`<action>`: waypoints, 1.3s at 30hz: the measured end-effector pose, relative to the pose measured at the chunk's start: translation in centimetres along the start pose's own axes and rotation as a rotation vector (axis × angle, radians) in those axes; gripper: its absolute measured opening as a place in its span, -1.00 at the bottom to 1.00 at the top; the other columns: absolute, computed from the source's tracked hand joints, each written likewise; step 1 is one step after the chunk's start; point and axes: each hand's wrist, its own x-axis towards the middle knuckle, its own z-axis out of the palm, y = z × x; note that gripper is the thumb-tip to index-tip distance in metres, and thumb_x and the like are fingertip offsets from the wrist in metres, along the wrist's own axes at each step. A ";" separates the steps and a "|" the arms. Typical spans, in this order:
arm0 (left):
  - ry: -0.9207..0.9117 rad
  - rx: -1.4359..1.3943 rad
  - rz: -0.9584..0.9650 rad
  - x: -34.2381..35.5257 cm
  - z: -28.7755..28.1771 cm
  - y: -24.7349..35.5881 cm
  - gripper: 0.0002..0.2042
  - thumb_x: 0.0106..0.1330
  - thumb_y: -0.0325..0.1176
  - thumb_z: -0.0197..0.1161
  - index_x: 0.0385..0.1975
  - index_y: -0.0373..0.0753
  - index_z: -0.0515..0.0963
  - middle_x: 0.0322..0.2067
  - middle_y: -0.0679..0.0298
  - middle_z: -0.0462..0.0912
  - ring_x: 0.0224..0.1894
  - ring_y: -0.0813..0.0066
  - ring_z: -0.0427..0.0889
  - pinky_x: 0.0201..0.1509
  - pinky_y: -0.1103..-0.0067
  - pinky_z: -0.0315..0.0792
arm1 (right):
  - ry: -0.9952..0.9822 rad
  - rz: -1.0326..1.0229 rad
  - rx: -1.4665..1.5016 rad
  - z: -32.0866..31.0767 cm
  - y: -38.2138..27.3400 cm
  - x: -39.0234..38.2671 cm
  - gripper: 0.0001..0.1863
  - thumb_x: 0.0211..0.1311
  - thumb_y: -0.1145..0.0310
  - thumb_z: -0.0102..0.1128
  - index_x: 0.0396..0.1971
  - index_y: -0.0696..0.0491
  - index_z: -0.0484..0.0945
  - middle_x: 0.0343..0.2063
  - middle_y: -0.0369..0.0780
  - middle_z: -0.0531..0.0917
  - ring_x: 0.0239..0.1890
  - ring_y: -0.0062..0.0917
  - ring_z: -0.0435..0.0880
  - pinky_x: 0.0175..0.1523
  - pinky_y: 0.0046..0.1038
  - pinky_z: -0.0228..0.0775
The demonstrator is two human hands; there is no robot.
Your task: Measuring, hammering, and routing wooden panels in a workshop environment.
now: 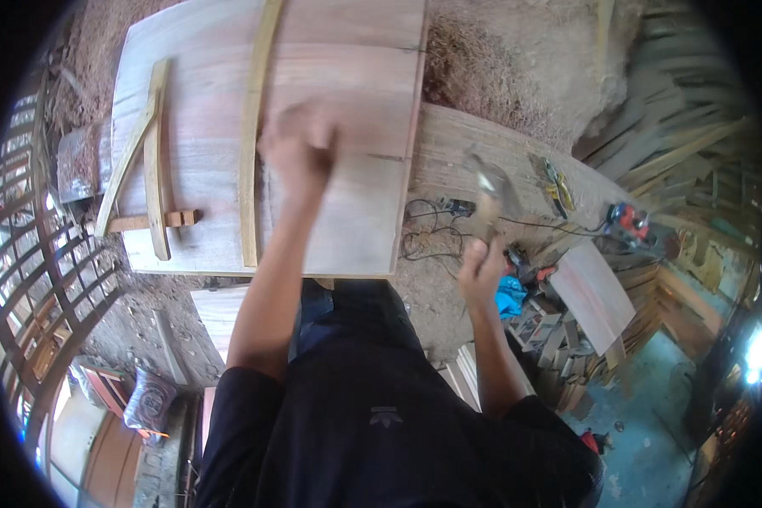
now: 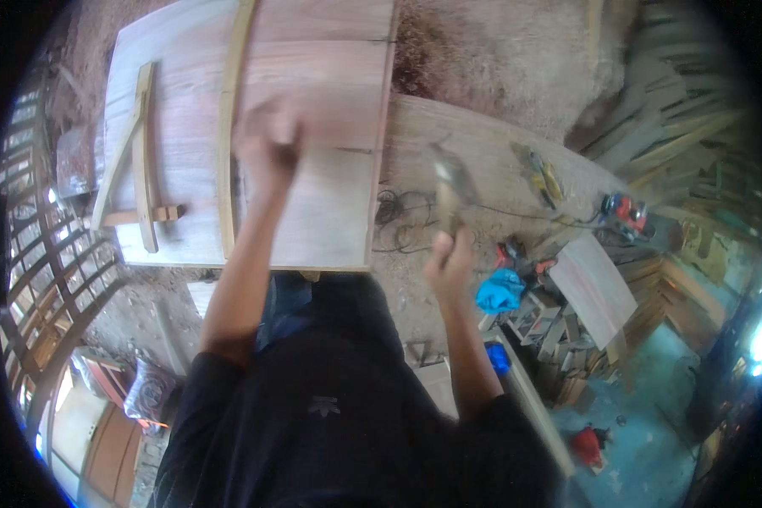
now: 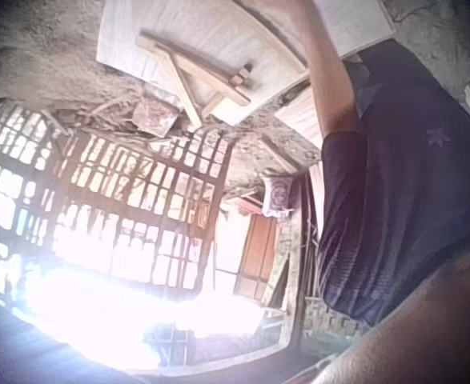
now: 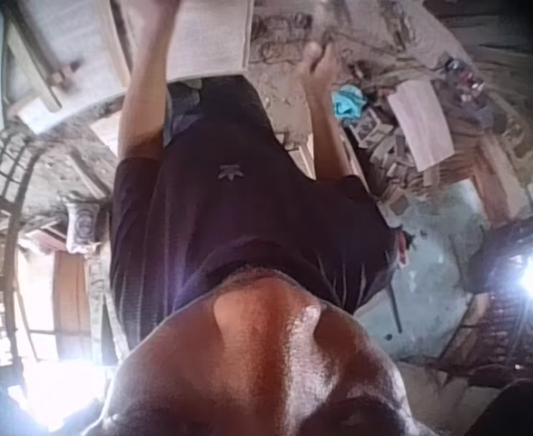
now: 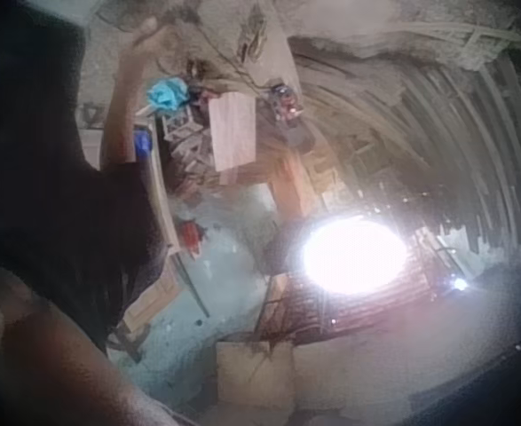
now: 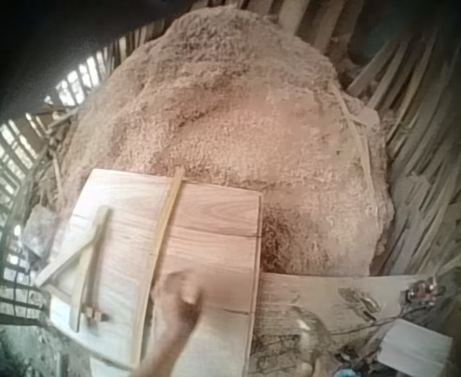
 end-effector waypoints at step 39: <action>0.222 -0.163 -0.447 -15.0 -18.1 -8.1 -0.84 0.30 -0.47 0.35 -0.15 -0.24 0.74 -0.37 0.10 0.71 -0.32 0.24 0.74 -0.19 0.44 0.58 | -0.627 -0.158 0.350 13.9 -15.2 6.2 -0.52 0.33 0.08 0.38 -0.13 0.24 0.51 -0.39 -0.19 0.60 -0.36 -0.44 0.56 -0.17 -0.38 0.44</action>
